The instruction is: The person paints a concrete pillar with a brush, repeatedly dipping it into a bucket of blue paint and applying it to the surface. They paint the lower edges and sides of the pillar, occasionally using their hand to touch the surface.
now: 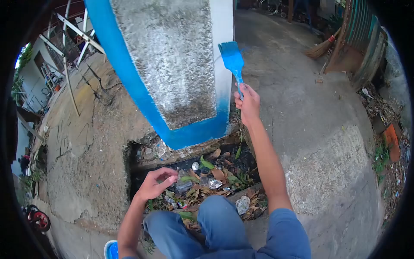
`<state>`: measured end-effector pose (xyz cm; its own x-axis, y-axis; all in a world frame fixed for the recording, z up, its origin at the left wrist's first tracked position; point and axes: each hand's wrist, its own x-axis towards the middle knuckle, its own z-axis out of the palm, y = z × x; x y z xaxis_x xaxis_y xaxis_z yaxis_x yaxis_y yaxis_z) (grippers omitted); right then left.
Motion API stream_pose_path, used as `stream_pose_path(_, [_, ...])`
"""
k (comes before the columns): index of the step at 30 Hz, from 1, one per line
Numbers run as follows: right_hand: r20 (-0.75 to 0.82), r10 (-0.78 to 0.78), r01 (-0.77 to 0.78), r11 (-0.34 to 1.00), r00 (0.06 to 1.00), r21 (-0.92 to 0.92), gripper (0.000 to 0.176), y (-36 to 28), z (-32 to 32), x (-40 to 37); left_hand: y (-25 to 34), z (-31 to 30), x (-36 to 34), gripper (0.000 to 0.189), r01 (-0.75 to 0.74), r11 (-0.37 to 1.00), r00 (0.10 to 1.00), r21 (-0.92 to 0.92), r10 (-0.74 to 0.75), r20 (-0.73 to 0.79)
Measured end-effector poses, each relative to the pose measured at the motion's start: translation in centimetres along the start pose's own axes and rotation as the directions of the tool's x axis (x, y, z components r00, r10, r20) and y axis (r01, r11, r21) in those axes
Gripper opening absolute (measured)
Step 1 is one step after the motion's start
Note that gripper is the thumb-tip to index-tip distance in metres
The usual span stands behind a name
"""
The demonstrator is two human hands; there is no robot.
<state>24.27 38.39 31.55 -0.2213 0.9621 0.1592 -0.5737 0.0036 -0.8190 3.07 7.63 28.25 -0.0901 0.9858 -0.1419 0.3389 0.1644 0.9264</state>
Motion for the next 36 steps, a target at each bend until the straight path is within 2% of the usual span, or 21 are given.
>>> stream_pose_path(2, [-0.012,0.060,-0.061,0.998,0.998,-0.031,0.024,2.3,-0.8,0.8,1.4,1.0,-0.1,0.024,-0.107,0.994,0.994,-0.019,0.106,-0.024])
stream_pose_path(3, [-0.034,0.103,-0.105,0.993,0.994,-0.062,0.026,3.9,-1.3,1.6,1.4,1.9,0.3,0.024,-0.108,0.994,0.994,-0.015,0.108,-0.029])
stream_pose_path(4, [-0.133,0.150,-0.165,0.980,0.980,-0.113,0.026,6.2,-2.0,1.9,0.9,2.9,1.0,0.024,-0.133,0.976,0.988,-0.173,0.118,-0.097])
stream_pose_path(5, [-0.158,0.147,-0.177,0.964,0.976,-0.196,0.025,7.8,-2.7,1.3,0.5,3.8,1.6,0.023,-0.164,0.932,0.980,-0.323,0.116,-0.161])
stream_pose_path(6, [-0.185,0.144,-0.192,0.941,0.972,-0.278,0.026,9.4,-3.4,0.2,0.2,4.8,1.9,0.023,-0.164,0.934,0.980,-0.319,0.118,-0.158])
stream_pose_path(8, [-0.300,0.259,-0.347,0.892,0.918,-0.290,0.030,12.6,-5.1,-2.1,-0.8,6.3,2.4,0.026,-0.144,0.880,0.968,-0.452,0.031,-0.248])
stream_pose_path(9, [-0.312,0.302,-0.391,0.877,0.901,-0.280,0.033,15.1,-6.9,-3.0,-2.1,6.7,2.3,0.026,-0.144,0.878,0.970,-0.456,0.034,-0.242])
stream_pose_path(11, [-0.411,0.417,-0.544,0.797,0.810,-0.262,0.035,19.6,-10.5,-3.9,-4.3,7.3,2.2,0.025,-0.086,0.947,0.966,-0.308,0.003,-0.260])
stream_pose_path(12, [-0.515,0.413,-0.614,0.723,0.751,-0.316,0.035,20.5,-11.1,-4.3,-4.2,7.1,1.9,0.025,-0.083,0.932,0.966,-0.353,-0.012,-0.258])
stream_pose_path(13, [-0.510,0.417,-0.615,0.721,0.753,-0.319,0.035,21.1,-11.5,-4.2,-4.1,7.0,1.6,0.025,-0.083,0.932,0.964,-0.354,-0.015,-0.265])
stream_pose_path(15, [-0.624,0.396,-0.675,0.673,0.673,-0.302,0.037,22.0,-12.1,-3.6,-3.5,6.0,1.0,0.025,-0.084,0.905,0.957,-0.416,-0.042,-0.286])
stream_pose_path(17, [-0.572,0.327,-0.617,0.654,0.752,-0.437,0.039,20.7,-11.2,-2.2,-2.8,5.2,0.4,0.024,-0.047,0.901,0.955,-0.431,-0.086,-0.282])
stream_pose_path(19, [-0.561,0.202,-0.549,0.617,0.803,-0.564,0.032,19.8,-10.6,0.8,-3.2,4.9,0.2,0.028,-0.124,0.909,0.947,-0.397,-0.011,-0.322])
stream_pose_path(20, [-0.537,0.194,-0.542,0.559,0.821,-0.628,0.029,18.6,-9.8,2.3,-3.1,4.7,0.0,0.026,-0.122,0.912,0.943,-0.392,-0.017,-0.333])
stream_pose_path(21, [-0.537,0.090,-0.449,0.674,0.839,-0.587,0.033,18.4,-9.3,4.0,-2.7,4.5,-0.1,0.026,-0.119,0.910,0.939,-0.396,-0.027,-0.342])
stream_pose_path(22, [-0.512,0.151,-0.439,0.742,0.846,-0.506,0.031,14.6,-6.7,3.8,-2.6,4.3,-0.1,0.025,-0.103,0.916,0.939,-0.387,-0.039,-0.342])
stream_pose_path(25, [-0.436,0.158,-0.399,0.740,0.886,-0.542,0.024,8.1,-3.6,3.5,-2.5,4.1,-0.1,0.025,-0.088,0.917,0.935,-0.389,-0.058,-0.349])
stream_pose_path(27, [-0.375,0.178,-0.350,0.816,0.910,-0.460,0.021,4.4,-1.7,2.9,-2.9,4.3,0.2,0.025,-0.127,0.914,0.935,-0.386,-0.020,-0.354])
stream_pose_path(30, [-0.317,0.074,-0.206,0.888,0.946,-0.410,0.020,-0.3,0.7,0.8,-3.6,4.6,0.8,0.027,-0.140,0.900,0.947,-0.413,0.001,-0.320])
stream_pose_path(33, [-0.180,-0.055,-0.014,0.932,0.982,-0.362,0.025,-0.7,1.3,-0.2,-3.9,5.6,1.4,0.024,-0.116,0.888,0.960,-0.446,-0.015,-0.278])
stream_pose_path(36, [-0.132,0.009,-0.060,0.920,0.991,-0.388,0.030,2.9,-0.1,0.4,-3.2,6.6,1.0,0.028,-0.132,0.941,0.963,-0.311,0.047,-0.266])
